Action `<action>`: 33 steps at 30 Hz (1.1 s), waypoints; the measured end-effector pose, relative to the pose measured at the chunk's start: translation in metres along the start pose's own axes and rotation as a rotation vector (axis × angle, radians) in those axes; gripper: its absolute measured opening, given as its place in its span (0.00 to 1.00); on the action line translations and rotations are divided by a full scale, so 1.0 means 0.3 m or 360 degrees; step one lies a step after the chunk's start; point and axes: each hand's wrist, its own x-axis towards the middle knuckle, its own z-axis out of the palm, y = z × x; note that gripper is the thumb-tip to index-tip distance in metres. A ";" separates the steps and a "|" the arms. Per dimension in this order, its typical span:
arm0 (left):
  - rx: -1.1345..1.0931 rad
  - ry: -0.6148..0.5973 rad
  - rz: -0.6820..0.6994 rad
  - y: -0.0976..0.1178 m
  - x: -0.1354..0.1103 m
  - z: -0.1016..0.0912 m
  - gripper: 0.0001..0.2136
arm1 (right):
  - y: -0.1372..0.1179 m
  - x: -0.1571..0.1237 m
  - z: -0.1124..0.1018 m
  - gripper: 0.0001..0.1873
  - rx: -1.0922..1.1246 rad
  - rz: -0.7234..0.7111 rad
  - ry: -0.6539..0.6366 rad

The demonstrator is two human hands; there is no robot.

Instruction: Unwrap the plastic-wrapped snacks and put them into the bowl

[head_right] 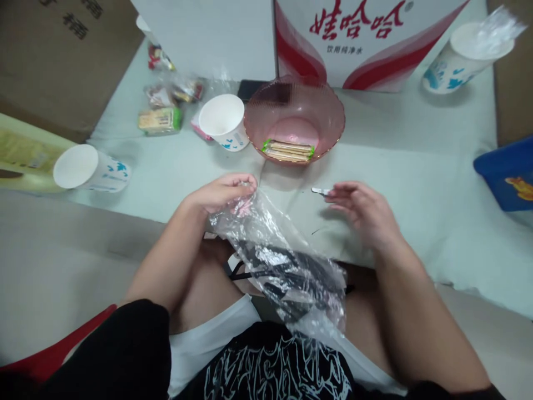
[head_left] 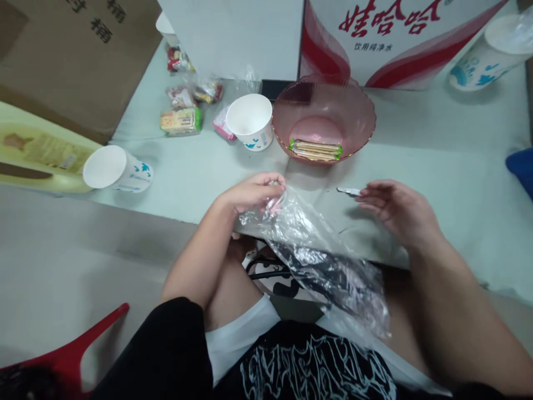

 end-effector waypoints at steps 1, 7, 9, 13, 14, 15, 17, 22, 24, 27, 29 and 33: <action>0.0024 -0.0087 -0.0015 0.001 0.004 0.016 0.06 | 0.010 -0.001 0.038 0.26 0.0022 0.0089 -0.0194; 0.0005 -0.0263 -0.0031 0.008 0.006 0.001 0.15 | 0.015 -0.055 0.208 0.15 -0.0530 0.0397 -0.1035; -0.0212 -0.0209 0.0014 0.005 0.007 -0.039 0.25 | 0.005 -0.063 0.206 0.19 -0.0561 0.0308 -0.0928; -0.0744 0.0006 0.0391 -0.035 0.028 -0.031 0.34 | 0.006 -0.057 0.186 0.19 -0.0380 0.0193 -0.0460; -0.0843 0.0017 0.0473 -0.051 0.037 -0.005 0.36 | 0.011 -0.052 0.187 0.19 -0.0318 0.0190 -0.0341; -0.0901 -0.0031 0.0502 -0.068 0.046 0.026 0.37 | 0.016 -0.047 0.190 0.19 -0.0260 0.0196 -0.0243; -0.0859 -0.0194 0.0418 -0.098 0.065 0.089 0.39 | 0.024 -0.033 0.198 0.20 -0.0182 0.0213 -0.0134; -0.0269 -0.0003 0.0307 -0.106 0.087 0.158 0.18 | 0.022 -0.013 0.192 0.21 -0.0233 0.0147 -0.0159; -0.0144 0.0082 0.0337 -0.095 0.086 0.156 0.16 | 0.024 -0.015 0.182 0.21 -0.0301 0.0107 -0.0180; -0.0131 0.0085 0.0307 -0.089 0.081 0.148 0.20 | 0.029 -0.025 0.174 0.17 -0.0278 0.0003 -0.0125; -0.0213 0.0098 0.0335 -0.092 0.077 0.142 0.21 | 0.026 -0.031 0.169 0.12 -0.0252 -0.0180 -0.0096; -0.0319 0.0144 0.0415 -0.084 0.070 0.121 0.11 | 0.006 -0.034 0.129 0.06 -0.0485 -0.0536 -0.0314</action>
